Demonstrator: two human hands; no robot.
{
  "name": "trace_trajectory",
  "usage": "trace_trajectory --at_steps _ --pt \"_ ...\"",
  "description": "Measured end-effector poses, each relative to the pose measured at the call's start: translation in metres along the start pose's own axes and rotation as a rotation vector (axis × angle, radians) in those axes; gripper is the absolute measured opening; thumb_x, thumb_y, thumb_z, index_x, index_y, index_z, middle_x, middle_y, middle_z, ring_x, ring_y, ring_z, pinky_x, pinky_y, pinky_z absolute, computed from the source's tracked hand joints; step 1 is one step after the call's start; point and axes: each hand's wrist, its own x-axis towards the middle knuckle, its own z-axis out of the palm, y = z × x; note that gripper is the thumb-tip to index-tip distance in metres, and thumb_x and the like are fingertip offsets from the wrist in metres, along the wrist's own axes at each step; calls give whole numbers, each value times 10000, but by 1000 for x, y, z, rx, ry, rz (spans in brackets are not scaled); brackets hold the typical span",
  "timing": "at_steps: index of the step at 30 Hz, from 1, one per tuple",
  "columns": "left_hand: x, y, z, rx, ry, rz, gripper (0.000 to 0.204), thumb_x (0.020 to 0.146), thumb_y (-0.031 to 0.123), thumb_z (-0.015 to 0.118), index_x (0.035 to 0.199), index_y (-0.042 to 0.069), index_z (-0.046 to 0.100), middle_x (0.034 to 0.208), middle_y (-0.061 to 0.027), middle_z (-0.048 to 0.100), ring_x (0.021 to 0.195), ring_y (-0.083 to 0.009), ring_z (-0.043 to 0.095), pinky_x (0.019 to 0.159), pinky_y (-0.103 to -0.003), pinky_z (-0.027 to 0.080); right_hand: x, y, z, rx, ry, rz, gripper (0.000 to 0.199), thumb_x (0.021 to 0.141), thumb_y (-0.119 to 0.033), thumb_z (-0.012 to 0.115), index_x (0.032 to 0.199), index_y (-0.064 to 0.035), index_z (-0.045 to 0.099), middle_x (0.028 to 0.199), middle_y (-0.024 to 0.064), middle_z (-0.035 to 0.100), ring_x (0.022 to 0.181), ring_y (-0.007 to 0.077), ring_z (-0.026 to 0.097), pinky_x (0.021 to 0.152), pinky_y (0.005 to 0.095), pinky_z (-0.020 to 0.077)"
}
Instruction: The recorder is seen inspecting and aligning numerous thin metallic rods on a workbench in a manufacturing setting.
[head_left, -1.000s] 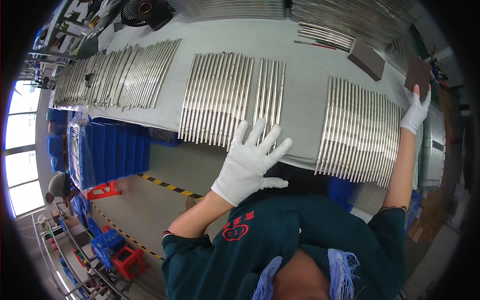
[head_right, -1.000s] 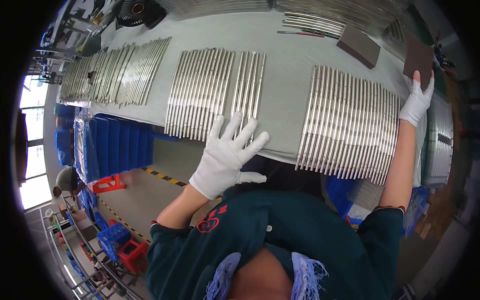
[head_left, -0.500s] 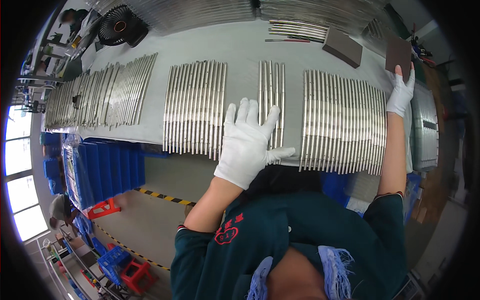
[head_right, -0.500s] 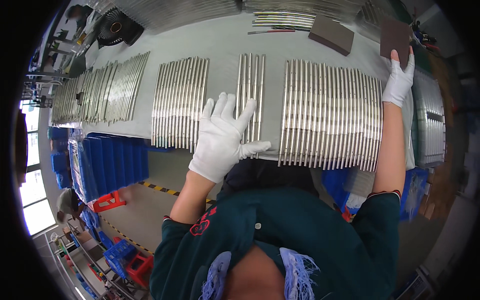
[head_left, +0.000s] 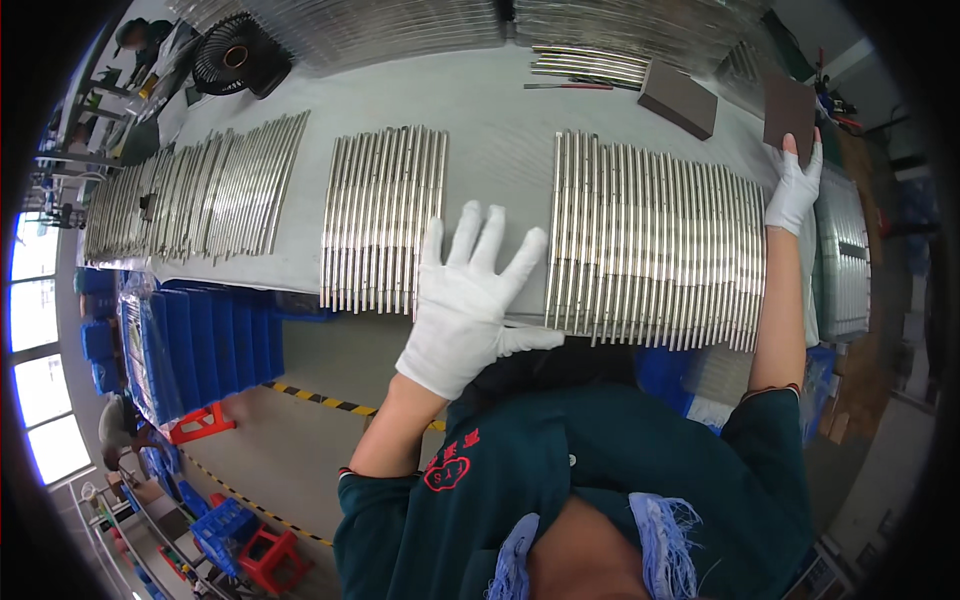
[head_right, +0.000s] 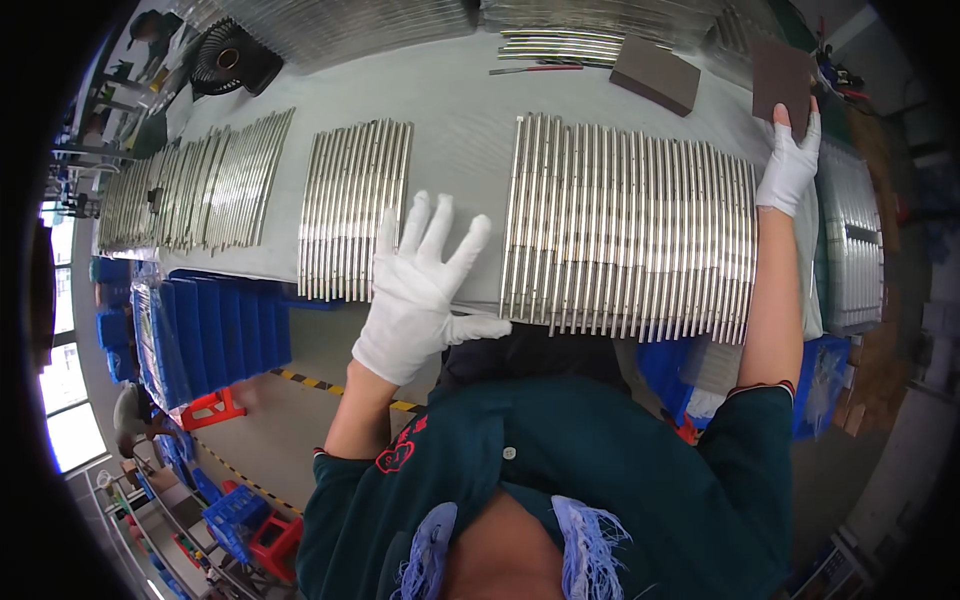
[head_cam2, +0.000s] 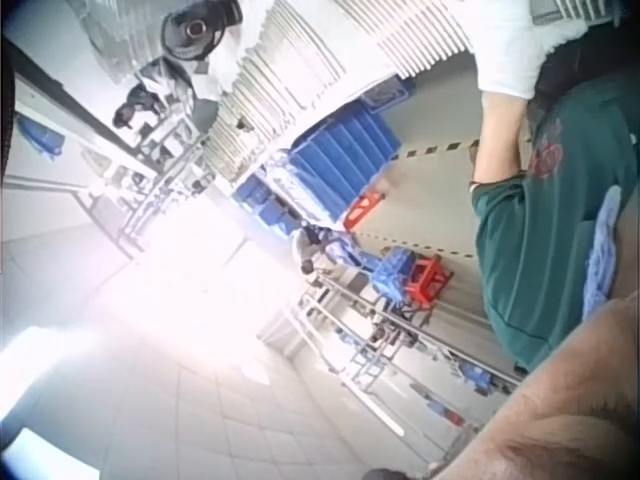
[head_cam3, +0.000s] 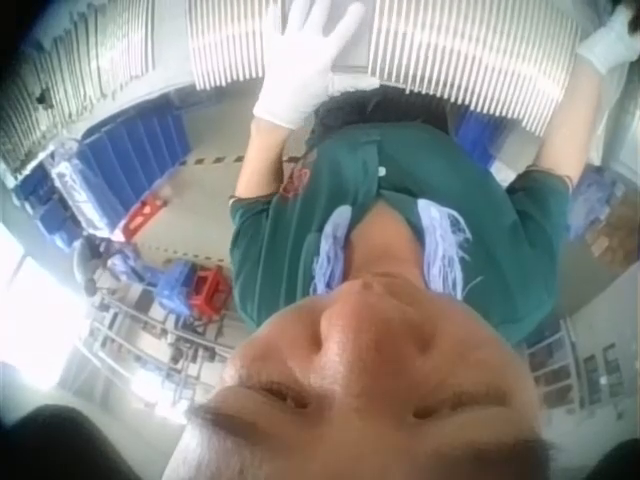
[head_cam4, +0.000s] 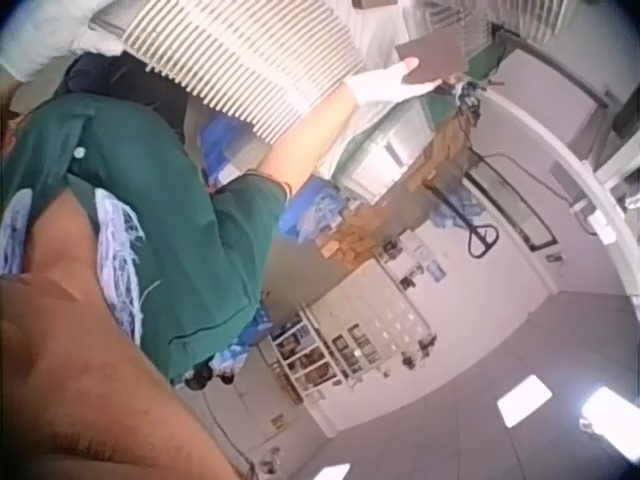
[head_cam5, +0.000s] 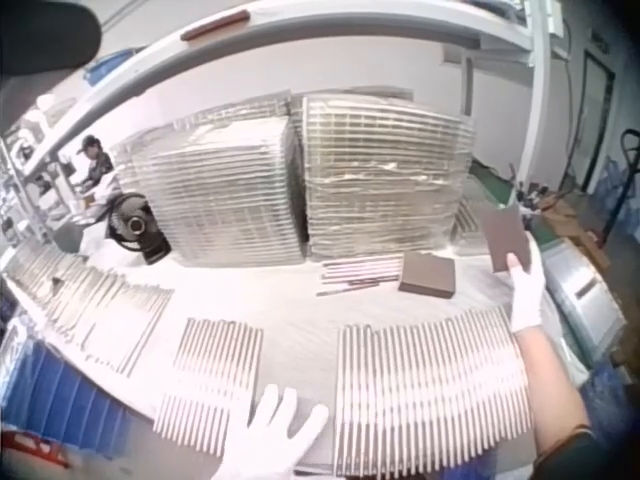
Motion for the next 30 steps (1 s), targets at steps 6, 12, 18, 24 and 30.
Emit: trace_trajectory --at_steps 6,12,18,24,30 --pt "-54 -42 -7 284 -32 -201 1014 637 746 670 1404 99 527 1387 -246 512 1324 -444 432 1071 -646 267 -1 -5 4 38 -5 24 616 929 -194 716 1452 -24 439 1377 131 510 1213 217 540 1015 334 507" --pt "-43 -28 -7 134 -60 -125 975 625 705 714 1378 110 542 1385 -211 513 1305 -387 465 1082 -645 274 -1 -8 3 -58 64 5 605 922 -270 732 1436 -50 500 1341 108 586 1190 174 548 1036 289 410" --pt "-33 -8 2 -35 -105 19 977 650 748 662 1382 113 537 1401 -206 515 1351 -410 438 1109 -663 247 -3 -13 2 -193 53 -31 607 933 -311 711 1436 -48 499 1350 124 584 1202 195 550 1052 299 392" --pt "-36 -6 1 -54 -101 -17 983 653 722 681 1402 108 514 1412 -201 507 1356 -397 439 1113 -656 248 -1 -9 2 -215 51 -17 608 932 -318 710 1435 -47 502 1360 125 580 1217 199 543 1066 300 374" --pt "-50 -24 -9 63 -73 -100 987 618 667 737 1385 87 513 1405 -184 508 1351 -351 447 1102 -650 265 1 -5 -2 -186 43 -6 613 941 -329 696 1443 -48 487 1352 133 576 1212 190 542 1053 304 398"
